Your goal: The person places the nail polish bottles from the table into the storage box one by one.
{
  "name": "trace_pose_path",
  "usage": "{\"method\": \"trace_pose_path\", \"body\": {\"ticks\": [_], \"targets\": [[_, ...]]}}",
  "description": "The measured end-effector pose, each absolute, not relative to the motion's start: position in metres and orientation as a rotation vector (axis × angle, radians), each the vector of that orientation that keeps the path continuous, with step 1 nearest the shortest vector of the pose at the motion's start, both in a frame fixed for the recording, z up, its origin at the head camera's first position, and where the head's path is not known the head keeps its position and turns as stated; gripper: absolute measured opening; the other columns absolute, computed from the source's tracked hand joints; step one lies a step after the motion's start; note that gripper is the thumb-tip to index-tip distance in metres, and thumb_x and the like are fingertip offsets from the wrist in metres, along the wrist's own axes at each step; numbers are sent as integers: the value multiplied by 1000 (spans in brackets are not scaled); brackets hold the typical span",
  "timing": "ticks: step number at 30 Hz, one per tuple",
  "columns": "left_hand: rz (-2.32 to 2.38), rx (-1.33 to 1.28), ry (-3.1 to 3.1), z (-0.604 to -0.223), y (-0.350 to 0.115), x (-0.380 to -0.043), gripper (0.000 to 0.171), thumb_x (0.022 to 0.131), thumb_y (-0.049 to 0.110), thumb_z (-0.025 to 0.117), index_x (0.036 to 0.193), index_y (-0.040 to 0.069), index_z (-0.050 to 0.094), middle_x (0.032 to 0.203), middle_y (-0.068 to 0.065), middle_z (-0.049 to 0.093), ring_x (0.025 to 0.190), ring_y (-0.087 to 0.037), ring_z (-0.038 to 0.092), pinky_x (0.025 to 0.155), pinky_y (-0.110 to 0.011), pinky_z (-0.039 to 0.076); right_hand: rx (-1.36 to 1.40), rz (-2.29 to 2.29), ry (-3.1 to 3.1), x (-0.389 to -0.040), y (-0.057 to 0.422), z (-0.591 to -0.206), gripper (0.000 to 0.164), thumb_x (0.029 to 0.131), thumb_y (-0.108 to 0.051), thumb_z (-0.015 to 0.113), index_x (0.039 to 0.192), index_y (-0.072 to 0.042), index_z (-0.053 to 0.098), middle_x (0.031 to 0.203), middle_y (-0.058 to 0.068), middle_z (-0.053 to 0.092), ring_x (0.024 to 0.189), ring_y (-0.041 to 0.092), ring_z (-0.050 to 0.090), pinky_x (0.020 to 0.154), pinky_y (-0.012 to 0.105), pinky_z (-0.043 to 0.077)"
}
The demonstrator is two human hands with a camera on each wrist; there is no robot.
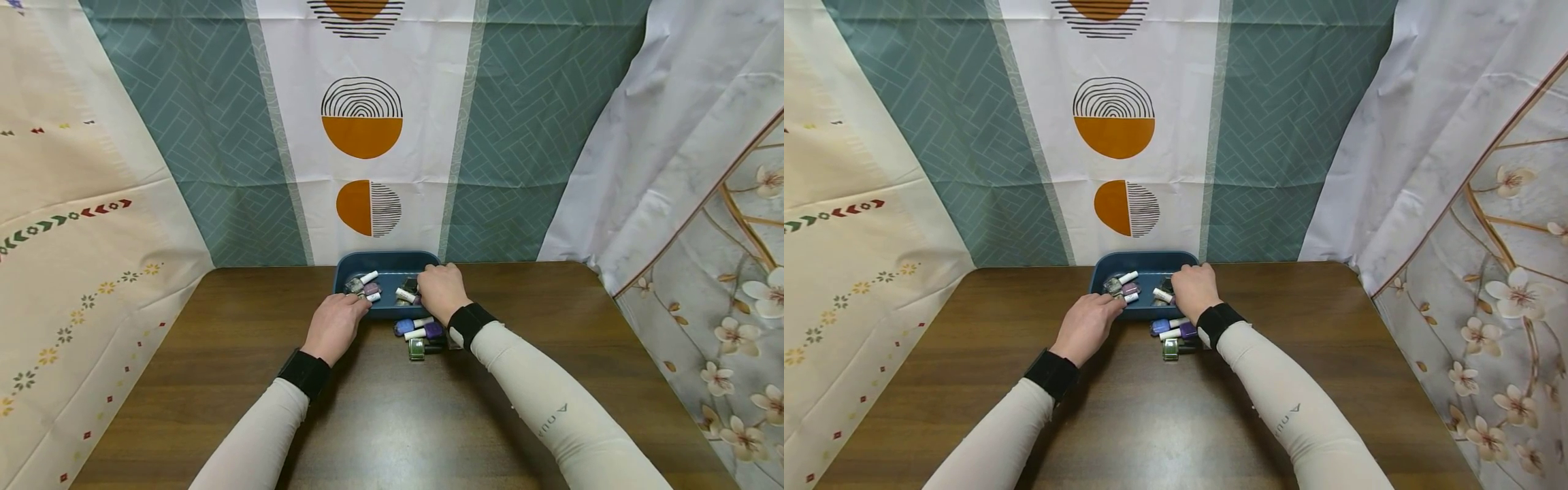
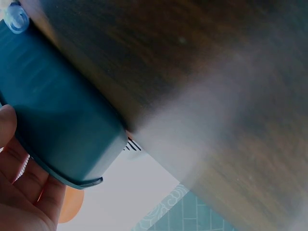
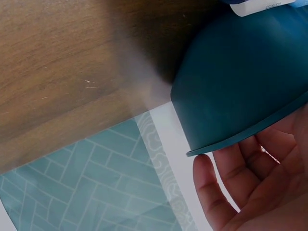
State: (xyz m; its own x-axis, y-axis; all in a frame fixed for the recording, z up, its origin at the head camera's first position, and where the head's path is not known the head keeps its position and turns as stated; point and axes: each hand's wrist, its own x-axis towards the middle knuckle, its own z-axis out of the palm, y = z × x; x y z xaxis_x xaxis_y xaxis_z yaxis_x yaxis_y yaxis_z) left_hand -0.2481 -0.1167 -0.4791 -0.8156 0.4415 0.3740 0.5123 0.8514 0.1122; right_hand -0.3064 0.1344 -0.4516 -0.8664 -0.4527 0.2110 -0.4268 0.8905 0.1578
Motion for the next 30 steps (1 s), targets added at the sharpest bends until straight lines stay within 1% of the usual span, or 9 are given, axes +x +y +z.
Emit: {"method": "trace_pose_path", "body": {"ticks": [4, 12, 17, 23, 27, 30], "targets": [[-297, -721, -2694, -480, -117, -248, 18, 105, 7, 76, 122, 9, 83, 114, -6, 81, 101, -27, 71, 108, -43, 56, 661, -164, -2823, -306, 133, -450, 22, 99, -26, 86, 81, -16, 81, 82, 7, 67, 79, 27, 68, 75, 43, 53], [-295, -715, -2700, -481, -117, -249, 18, 104, 7, 77, 121, 9, 83, 113, -5, 81, 100, -26, 71, 108, -42, 56, 627, -171, -2877, -306, 129, -449, 22, 99, -35, 86, 88, -16, 84, 88, 8, 73, 83, 29, 71, 76, 44, 52], [-293, -711, -2712, -481, -118, -249, 18, 104, 8, 77, 122, 9, 83, 114, -5, 81, 101, -26, 71, 107, -42, 56, 623, -187, -2870, -306, 129, -450, 25, 98, -39, 85, 89, -16, 83, 88, 8, 74, 82, 29, 70, 75, 44, 51], [-293, -711, -2718, -482, -118, -249, 19, 104, 8, 76, 122, 9, 83, 114, -5, 81, 101, -26, 71, 108, -43, 56, 625, -173, -2886, -305, 129, -451, 25, 98, -40, 85, 90, -16, 83, 88, 7, 73, 82, 29, 70, 76, 43, 50], [-298, -715, -2715, -481, -118, -249, 19, 105, 8, 76, 122, 9, 83, 113, -6, 81, 100, -27, 71, 108, -43, 56, 622, -163, -2873, -304, 130, -450, 27, 97, -42, 86, 93, -15, 83, 89, 8, 71, 83, 29, 70, 76, 44, 52], [-298, -719, -2706, -481, -118, -250, 18, 106, 8, 75, 122, 9, 83, 112, -6, 81, 99, -27, 71, 106, -44, 57, 631, -147, -2833, -303, 133, -451, 25, 97, -38, 88, 96, -14, 83, 92, 9, 71, 86, 30, 69, 78, 44, 54]]}}
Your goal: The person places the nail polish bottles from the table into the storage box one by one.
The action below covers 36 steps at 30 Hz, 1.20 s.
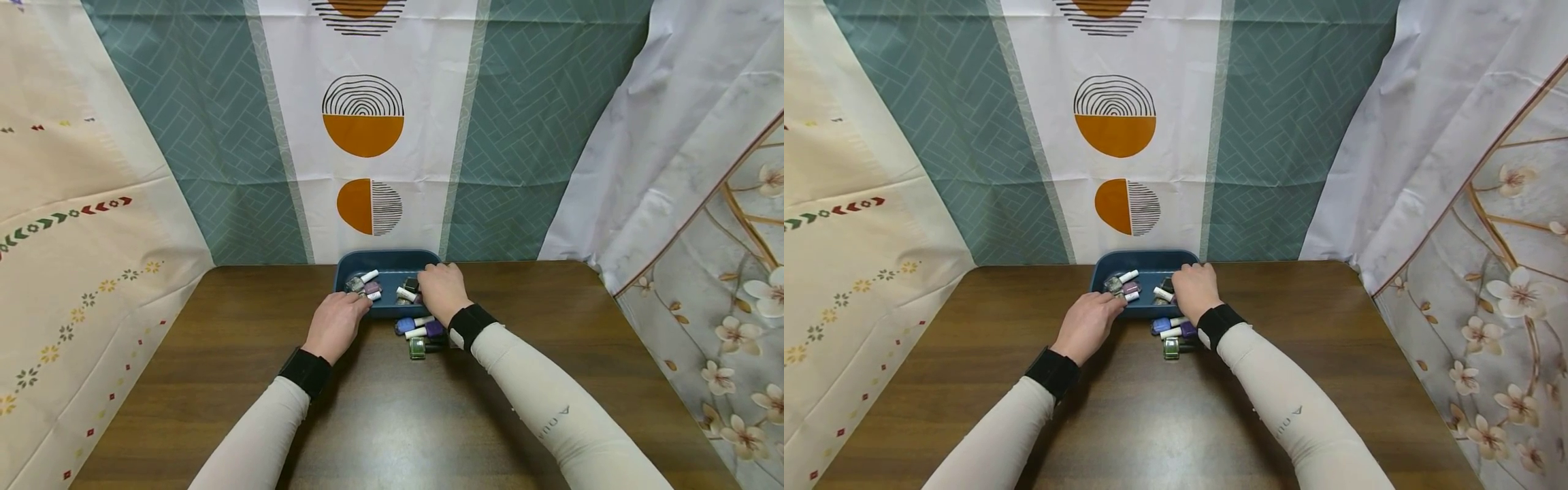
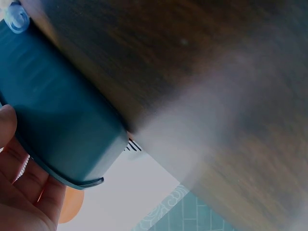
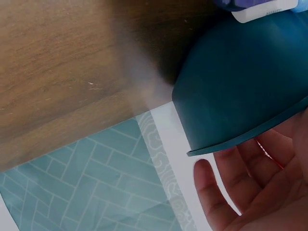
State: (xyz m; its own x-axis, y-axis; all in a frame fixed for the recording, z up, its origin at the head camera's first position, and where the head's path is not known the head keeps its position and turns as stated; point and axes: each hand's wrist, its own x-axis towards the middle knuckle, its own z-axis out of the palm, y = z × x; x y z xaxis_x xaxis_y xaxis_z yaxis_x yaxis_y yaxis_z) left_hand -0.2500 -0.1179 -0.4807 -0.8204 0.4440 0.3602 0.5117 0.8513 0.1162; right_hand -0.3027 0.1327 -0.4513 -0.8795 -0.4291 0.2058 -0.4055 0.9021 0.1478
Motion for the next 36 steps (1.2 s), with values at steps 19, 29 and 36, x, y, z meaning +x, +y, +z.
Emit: {"method": "trace_pose_path", "body": {"ticks": [19, 29, 36], "targets": [[-293, -719, -2670, -480, -118, -252, 17, 105, 8, 75, 120, 9, 83, 114, -7, 81, 101, -28, 72, 107, -45, 56, 711, 115, -2592, -264, 168, -451, 46, 106, -24, 77, 147, -4, 68, 131, 14, 74, 120, 33, 70, 100, 48, 60], [-305, -734, -2650, -480, -119, -251, 16, 105, 7, 76, 119, 8, 83, 112, -7, 81, 99, -28, 72, 105, -45, 57, 795, 174, -2573, -237, 179, -455, 51, 105, -33, 79, 146, -4, 69, 128, 13, 75, 120, 33, 71, 103, 50, 59], [-309, -718, -2664, -483, -119, -251, 17, 104, 7, 76, 120, 8, 83, 113, -7, 81, 100, -27, 72, 106, -44, 57, 846, 194, -2569, -221, 187, -462, 56, 101, -35, 85, 145, -4, 71, 129, 13, 75, 122, 33, 71, 105, 51, 58]]}}
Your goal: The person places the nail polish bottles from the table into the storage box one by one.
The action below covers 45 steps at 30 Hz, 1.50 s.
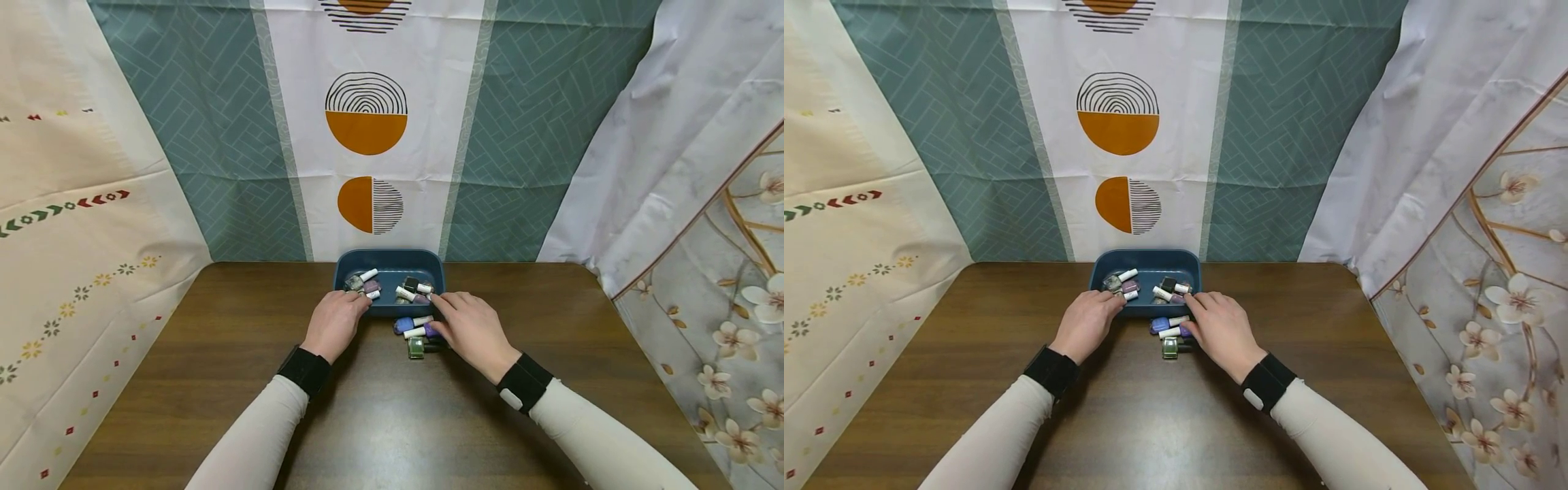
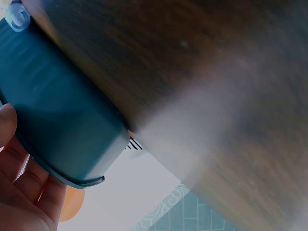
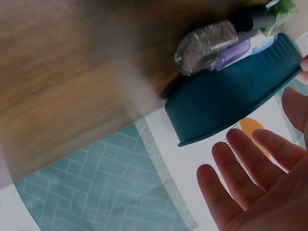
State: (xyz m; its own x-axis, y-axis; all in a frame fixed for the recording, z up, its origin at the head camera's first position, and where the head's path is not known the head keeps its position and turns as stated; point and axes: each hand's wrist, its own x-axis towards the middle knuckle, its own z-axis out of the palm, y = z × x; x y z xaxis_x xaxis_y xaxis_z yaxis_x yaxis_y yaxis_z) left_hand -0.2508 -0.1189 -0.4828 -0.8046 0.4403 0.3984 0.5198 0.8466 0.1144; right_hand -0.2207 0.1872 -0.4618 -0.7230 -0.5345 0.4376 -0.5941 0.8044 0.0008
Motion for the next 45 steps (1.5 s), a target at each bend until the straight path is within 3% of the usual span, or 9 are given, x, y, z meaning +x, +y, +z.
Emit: {"method": "trace_pose_path", "body": {"ticks": [8, 19, 32, 45], "targets": [[-310, -715, -2666, -482, -120, -250, 17, 105, 8, 76, 120, 9, 83, 112, -6, 81, 99, -27, 72, 106, -44, 57, 879, 182, -2567, -210, 196, -470, 60, 99, -37, 87, 147, -6, 70, 138, 15, 71, 127, 33, 68, 109, 52, 57], [-319, -710, -2677, -483, -120, -250, 18, 105, 8, 76, 121, 9, 83, 114, -6, 81, 103, -27, 72, 109, -44, 56, 889, 195, -2624, -205, 207, -479, 58, 95, -39, 90, 140, -5, 73, 135, 14, 72, 126, 33, 67, 108, 52, 57], [-303, -706, -2673, -485, -120, -247, 17, 104, 9, 77, 120, 9, 84, 112, -5, 81, 100, -26, 72, 107, -45, 57, 915, 167, -2723, -204, 214, -492, 71, 91, -47, 92, 145, -5, 70, 138, 14, 70, 128, 34, 66, 104, 51, 59], [-298, -699, -2666, -484, -119, -243, 16, 103, 10, 79, 118, 11, 84, 109, -3, 81, 98, -25, 71, 105, -44, 58, 890, 135, -2761, -200, 210, -491, 68, 91, -44, 92, 143, -5, 72, 136, 13, 71, 125, 32, 67, 101, 50, 61]]}}
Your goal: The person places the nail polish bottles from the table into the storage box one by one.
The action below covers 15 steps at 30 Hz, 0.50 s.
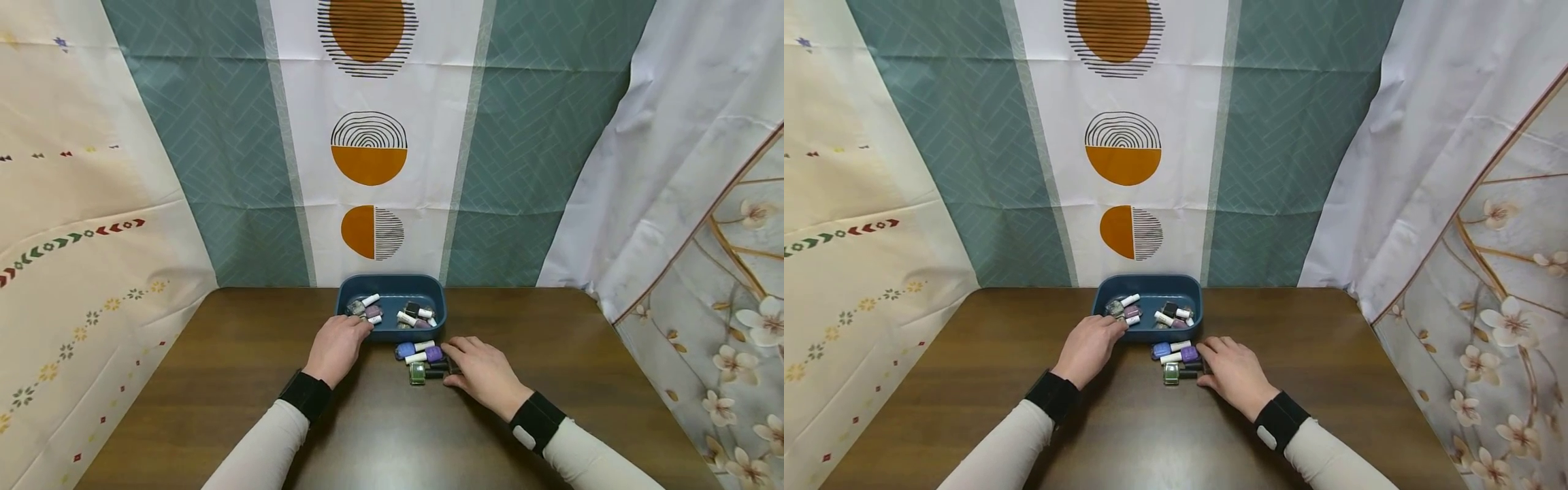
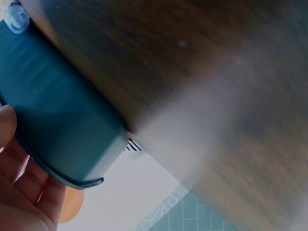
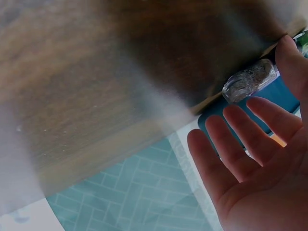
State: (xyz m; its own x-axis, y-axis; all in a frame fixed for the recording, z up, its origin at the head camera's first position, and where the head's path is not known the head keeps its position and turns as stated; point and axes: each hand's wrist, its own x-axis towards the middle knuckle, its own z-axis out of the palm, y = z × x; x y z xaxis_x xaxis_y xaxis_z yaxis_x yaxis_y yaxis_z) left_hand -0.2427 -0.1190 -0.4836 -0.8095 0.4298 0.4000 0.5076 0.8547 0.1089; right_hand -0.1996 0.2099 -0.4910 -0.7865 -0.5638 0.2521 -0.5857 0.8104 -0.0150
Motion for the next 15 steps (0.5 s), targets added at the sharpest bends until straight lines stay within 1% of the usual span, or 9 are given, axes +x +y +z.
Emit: {"method": "trace_pose_path", "body": {"ticks": [8, 15], "targets": [[-276, -723, -2619, -485, -121, -243, 13, 104, 10, 78, 115, 11, 83, 106, -3, 80, 95, -25, 71, 102, -44, 59, 903, 156, -2745, -202, 206, -492, 65, 91, -41, 93, 141, -4, 72, 132, 12, 73, 121, 31, 69, 99, 49, 62], [-286, -729, -2613, -486, -120, -243, 14, 103, 10, 79, 115, 11, 84, 107, -3, 80, 97, -25, 71, 103, -44, 58, 919, 189, -2740, -205, 202, -491, 61, 91, -34, 94, 139, -4, 72, 129, 11, 74, 118, 30, 70, 97, 48, 63]]}}
